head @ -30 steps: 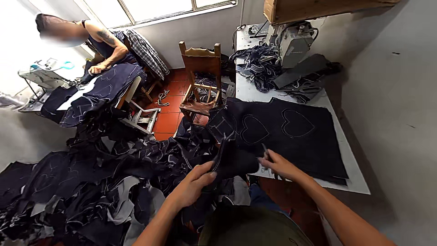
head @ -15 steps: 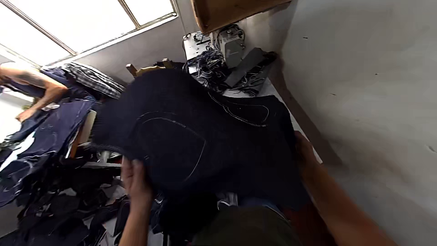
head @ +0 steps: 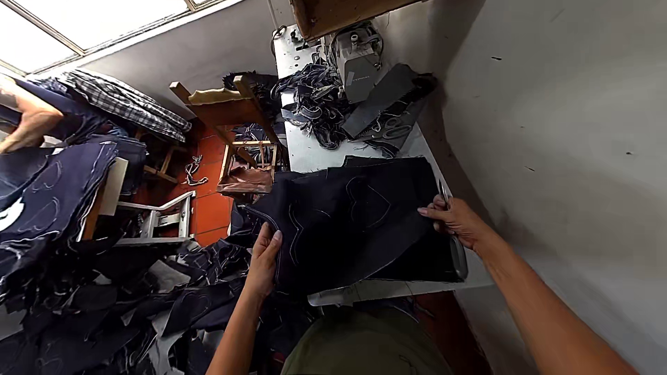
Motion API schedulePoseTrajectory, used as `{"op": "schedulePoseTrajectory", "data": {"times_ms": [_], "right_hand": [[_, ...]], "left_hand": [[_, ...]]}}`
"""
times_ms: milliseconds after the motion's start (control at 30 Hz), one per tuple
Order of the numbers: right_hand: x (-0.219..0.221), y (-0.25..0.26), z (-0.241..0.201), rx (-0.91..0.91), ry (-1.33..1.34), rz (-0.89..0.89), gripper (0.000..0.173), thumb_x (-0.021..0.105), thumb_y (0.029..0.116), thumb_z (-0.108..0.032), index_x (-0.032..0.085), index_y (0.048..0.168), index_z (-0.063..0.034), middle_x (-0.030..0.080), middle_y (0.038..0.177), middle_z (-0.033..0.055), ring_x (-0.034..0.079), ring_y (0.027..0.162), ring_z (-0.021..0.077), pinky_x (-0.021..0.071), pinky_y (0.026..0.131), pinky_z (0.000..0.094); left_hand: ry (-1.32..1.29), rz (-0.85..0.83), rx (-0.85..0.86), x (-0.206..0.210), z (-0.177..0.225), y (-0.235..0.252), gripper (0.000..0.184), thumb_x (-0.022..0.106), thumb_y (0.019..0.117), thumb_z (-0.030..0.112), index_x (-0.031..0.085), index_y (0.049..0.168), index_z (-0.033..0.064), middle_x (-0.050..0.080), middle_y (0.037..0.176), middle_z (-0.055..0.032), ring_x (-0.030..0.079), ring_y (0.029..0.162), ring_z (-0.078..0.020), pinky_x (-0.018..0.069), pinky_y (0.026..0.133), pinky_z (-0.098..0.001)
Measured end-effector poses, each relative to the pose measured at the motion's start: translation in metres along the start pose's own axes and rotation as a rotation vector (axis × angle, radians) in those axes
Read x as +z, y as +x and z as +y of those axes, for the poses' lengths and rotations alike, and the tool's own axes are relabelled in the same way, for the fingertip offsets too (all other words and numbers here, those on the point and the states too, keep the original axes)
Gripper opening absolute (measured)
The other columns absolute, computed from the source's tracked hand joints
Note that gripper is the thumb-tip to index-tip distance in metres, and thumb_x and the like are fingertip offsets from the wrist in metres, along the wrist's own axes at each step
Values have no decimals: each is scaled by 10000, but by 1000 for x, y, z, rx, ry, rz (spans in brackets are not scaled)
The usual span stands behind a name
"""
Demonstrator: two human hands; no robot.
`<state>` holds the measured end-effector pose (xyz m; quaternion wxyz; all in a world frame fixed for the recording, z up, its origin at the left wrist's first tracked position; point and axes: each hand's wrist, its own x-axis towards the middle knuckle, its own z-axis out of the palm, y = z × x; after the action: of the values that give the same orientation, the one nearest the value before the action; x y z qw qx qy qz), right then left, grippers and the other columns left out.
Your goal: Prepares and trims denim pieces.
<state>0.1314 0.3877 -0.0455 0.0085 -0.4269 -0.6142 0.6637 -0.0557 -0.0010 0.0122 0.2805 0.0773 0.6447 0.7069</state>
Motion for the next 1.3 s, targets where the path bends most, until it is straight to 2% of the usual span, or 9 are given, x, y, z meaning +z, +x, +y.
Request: {"op": "schedulePoseTrajectory", "data": {"times_ms": [133,267,433,600,900,967,1100,1200,1300], "right_hand": [[-31,-35,-30,-356,-56,56,240,728,784,-28,526,893,-101,605,749,-3,554,532,76,492,461,222],[-65,-70,-4,-325,-264,215,250,741,777,-221,554,912,-125,573,688,-79,538,513,19,476,466,192],[-61,-65,102,127,-513,235,304,774,909,-124,556,1035,48,662,885,153,631,608,226,562,559,415],[-2,-78,66,81,-968,326,531,695,980,-302,570,1266,127,625,1180,352,648,1045,519,499,843,690],[125,23,54,-307,-1301,88,760,729,857,-630,637,1132,73,244,1694,135,321,1466,542,583,757,616],[125,26,52,-285,-1364,75,792,698,869,-656,624,1149,82,234,1693,155,347,1448,547,580,756,616],[122,25,52,-314,-1450,53,792,661,902,-649,602,1125,109,208,1688,208,410,1387,582,581,741,618],[125,25,52,-334,-1515,37,800,636,922,-643,589,1131,128,191,1681,241,456,1337,597,580,731,615],[126,25,47,-287,-1576,20,835,604,928,-665,571,1187,129,140,1695,235,456,1343,586,584,767,604]], "left_hand": [[135,-52,211,12,41,-5,523,497,1054,160,355,1544,47,690,1260,-22,703,1057,-92,595,944,-292],[656,141,187,8,6,12,595,552,1031,159,339,1554,-26,752,903,-54,727,764,-94,623,782,-317],[1081,182,-35,-2,-101,42,571,538,1070,232,375,1554,-23,723,815,-200,725,770,-379,572,810,-573],[1171,150,-190,7,-97,49,570,499,1090,247,338,1569,-16,726,871,-214,728,874,-405,559,886,-553],[960,421,4,-32,-125,29,510,600,1037,287,524,1476,39,678,708,-135,674,604,-278,596,657,-496],[948,511,-242,-59,-139,21,350,483,1082,205,554,1353,-5,713,904,-208,729,777,-349,604,748,-545],[1137,-108,-652,-93,-209,21,503,624,945,67,567,1445,59,392,1613,-164,429,1453,-368,427,1138,-565],[1202,-274,-610,-101,-242,16,421,624,1005,190,611,1424,147,333,1662,-109,220,1566,-333,259,1215,-617],[1195,-420,-451,-116,-251,-14,399,581,1036,269,614,1407,124,513,1547,-98,346,1522,-289,192,1259,-583]]}}
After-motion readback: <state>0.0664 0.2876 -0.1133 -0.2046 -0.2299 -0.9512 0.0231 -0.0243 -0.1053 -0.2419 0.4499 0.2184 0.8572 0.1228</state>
